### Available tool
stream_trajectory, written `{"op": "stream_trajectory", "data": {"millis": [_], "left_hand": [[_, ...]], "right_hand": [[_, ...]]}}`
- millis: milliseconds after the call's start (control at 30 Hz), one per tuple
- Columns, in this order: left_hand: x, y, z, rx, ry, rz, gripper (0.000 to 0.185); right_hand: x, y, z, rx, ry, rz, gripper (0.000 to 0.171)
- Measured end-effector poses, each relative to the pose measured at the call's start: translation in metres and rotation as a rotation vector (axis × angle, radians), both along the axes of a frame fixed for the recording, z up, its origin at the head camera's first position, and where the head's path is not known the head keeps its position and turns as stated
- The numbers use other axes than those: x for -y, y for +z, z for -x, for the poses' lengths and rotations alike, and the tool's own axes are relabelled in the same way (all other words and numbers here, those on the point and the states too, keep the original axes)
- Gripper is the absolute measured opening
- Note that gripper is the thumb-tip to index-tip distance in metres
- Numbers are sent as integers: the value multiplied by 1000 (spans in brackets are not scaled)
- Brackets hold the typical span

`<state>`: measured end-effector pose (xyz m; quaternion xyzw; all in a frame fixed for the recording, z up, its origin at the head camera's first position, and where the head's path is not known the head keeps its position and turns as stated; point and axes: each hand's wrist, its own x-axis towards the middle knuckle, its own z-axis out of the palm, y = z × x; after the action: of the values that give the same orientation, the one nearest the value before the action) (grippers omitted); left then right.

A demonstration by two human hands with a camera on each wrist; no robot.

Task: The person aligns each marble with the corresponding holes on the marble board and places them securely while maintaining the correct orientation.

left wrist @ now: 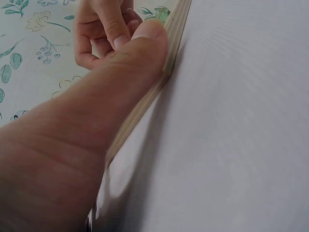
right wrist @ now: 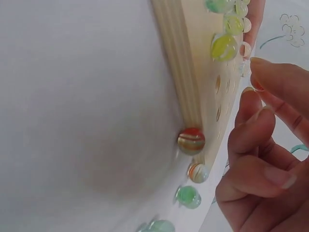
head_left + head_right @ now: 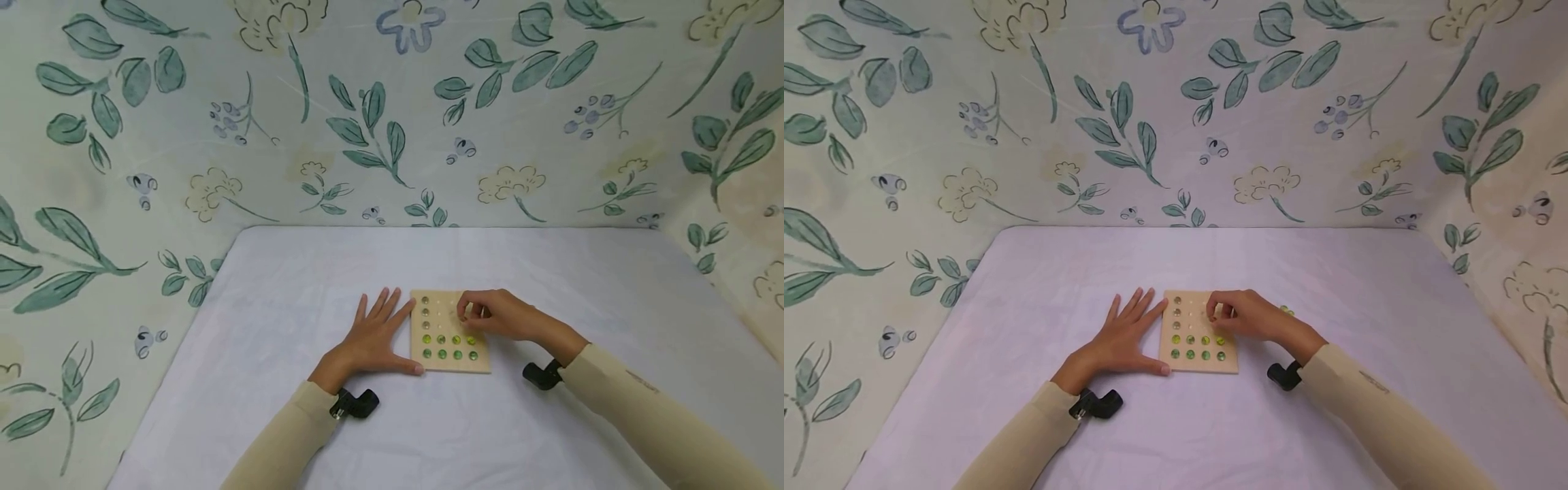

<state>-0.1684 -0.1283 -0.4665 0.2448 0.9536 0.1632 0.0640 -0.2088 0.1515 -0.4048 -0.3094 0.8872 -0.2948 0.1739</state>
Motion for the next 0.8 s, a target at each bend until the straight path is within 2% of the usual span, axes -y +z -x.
{"op": "stream_trajectory", "data": {"millis": [267,500,800], "left_hand": [[0,2,1,10,-1,3,122],[0,4,1,18,0,15,122],[0,1,2,19,2,24,122]], "right_hand": [[10,1,6,51,23,29,11],[19,-5,10,59,42,43,11],[30,-7,9,97,47,33,10]]}}
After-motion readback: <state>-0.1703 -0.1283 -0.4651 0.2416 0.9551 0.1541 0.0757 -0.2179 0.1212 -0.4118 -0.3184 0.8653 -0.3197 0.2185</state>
